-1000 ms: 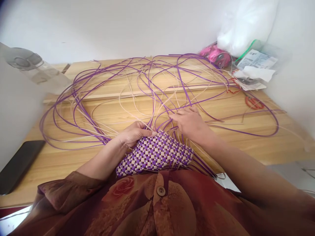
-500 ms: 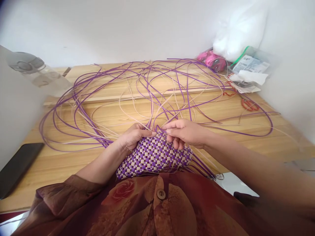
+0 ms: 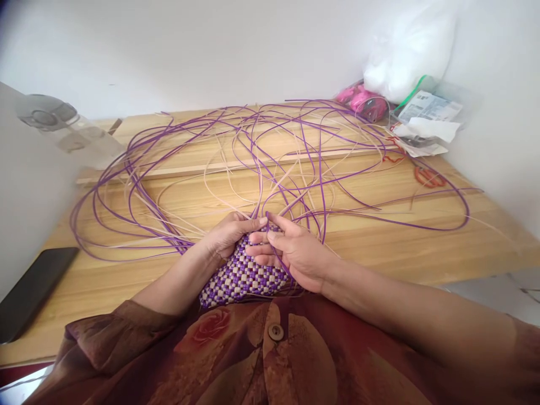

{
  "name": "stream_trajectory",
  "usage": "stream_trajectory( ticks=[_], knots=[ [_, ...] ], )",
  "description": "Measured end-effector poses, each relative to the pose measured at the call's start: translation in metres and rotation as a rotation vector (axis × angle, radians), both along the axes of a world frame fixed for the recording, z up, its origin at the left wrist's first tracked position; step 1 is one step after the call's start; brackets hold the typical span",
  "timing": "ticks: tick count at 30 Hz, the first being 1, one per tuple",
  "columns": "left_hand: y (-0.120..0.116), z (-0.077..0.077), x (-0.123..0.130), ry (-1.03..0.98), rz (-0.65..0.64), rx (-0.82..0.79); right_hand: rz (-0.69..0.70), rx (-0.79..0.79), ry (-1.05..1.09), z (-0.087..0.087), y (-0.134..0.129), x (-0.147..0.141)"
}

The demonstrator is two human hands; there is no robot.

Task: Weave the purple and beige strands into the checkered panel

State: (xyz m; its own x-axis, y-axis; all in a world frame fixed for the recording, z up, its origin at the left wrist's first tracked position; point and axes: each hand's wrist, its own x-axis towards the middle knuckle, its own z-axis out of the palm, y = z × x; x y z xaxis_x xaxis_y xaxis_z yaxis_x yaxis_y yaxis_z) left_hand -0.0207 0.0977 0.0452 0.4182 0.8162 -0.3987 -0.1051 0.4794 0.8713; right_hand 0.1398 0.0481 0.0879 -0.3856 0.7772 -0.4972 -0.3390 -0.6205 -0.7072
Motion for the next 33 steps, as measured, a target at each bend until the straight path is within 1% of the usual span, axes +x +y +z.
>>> stream_trajectory(
  ticks=[3,5,8,10,11,13,15,17,20,23,26,28,29,31,33],
  knots=[
    [-0.002,0.001,0.001,-0.041,-0.028,0.022,0.029,0.003,-0.037,0.001,-0.004,-0.007],
    [-0.003,0.001,0.003,-0.030,-0.018,0.022,0.071,-0.003,-0.059,0.002,-0.008,-0.009],
    [-0.003,-0.002,0.004,-0.023,0.010,0.051,0.223,0.007,-0.184,0.006,-0.007,0.000],
    [-0.004,-0.003,0.005,-0.030,0.006,0.081,0.335,0.046,-0.345,0.008,0.002,0.012],
    [-0.004,-0.003,0.005,-0.028,0.003,0.098,0.368,0.072,-0.427,0.008,0.009,0.019],
    [-0.003,-0.003,0.005,-0.008,-0.005,0.136,0.378,0.148,-0.554,0.007,0.025,0.030],
    [-0.003,-0.002,0.006,0.023,-0.014,0.169,0.354,0.248,-0.629,0.002,0.041,0.036],
    [-0.003,-0.001,0.005,0.046,-0.024,0.176,0.326,0.378,-0.686,-0.003,0.051,0.036],
    [-0.004,-0.001,0.005,0.036,-0.026,0.140,0.297,0.642,-0.732,-0.008,0.054,0.031],
    [-0.004,-0.002,0.005,0.018,-0.025,0.088,0.341,0.911,-0.761,-0.008,0.054,0.030],
    [-0.003,-0.003,0.006,0.009,-0.011,0.079,0.418,1.176,-0.903,-0.008,0.059,0.035],
    [-0.003,-0.003,0.006,0.007,0.001,0.077,0.412,1.358,-1.002,-0.012,0.065,0.040],
    [-0.003,-0.003,0.006,0.011,0.005,0.073,0.397,1.425,-1.037,-0.014,0.068,0.042],
    [-0.002,-0.002,0.005,0.026,0.006,0.068,0.366,1.483,-1.075,-0.020,0.071,0.046],
    [-0.003,-0.002,0.005,0.034,0.001,0.066,0.333,1.476,-1.102,-0.023,0.070,0.049]
  ],
)
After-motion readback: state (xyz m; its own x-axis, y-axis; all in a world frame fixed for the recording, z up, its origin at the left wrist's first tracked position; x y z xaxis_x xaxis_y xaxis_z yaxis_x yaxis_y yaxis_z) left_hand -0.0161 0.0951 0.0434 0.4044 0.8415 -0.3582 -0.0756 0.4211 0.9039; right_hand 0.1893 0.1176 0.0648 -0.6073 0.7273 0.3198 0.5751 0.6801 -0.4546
